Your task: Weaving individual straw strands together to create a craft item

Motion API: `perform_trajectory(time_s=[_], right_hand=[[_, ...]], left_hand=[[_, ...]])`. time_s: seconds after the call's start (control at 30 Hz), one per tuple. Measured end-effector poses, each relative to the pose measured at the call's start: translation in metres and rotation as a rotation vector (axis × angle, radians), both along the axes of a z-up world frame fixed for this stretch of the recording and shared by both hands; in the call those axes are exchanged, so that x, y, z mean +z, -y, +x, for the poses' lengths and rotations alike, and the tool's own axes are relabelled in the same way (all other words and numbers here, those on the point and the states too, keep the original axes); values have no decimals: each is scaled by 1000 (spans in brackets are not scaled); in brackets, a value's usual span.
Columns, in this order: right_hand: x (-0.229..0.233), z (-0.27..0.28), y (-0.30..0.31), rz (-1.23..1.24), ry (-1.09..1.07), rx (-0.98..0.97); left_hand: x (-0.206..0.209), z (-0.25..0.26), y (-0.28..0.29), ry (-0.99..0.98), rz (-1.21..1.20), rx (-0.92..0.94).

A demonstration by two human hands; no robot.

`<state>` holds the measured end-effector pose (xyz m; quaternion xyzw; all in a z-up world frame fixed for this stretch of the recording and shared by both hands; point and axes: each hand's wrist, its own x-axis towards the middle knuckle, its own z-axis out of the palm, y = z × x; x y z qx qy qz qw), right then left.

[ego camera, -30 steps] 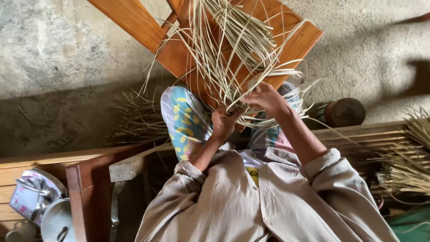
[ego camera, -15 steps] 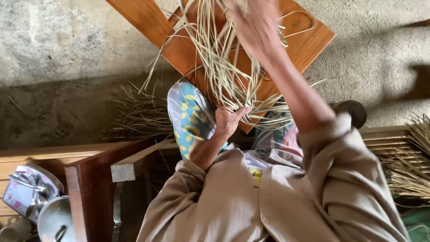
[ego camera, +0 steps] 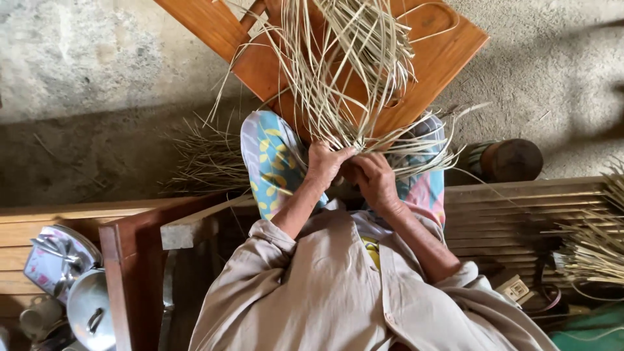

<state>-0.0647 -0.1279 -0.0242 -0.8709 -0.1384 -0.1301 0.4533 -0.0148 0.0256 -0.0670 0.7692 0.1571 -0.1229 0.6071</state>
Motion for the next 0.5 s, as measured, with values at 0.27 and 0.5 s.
perform_trajectory(time_s=[0.27, 0.5], right_hand=[[-8, 38, -2, 100, -121, -8], [-5, 54, 0, 119, -215, 43]], left_hand=[[22, -2, 9, 80, -74, 170], [6, -9, 0, 94, -108, 179]])
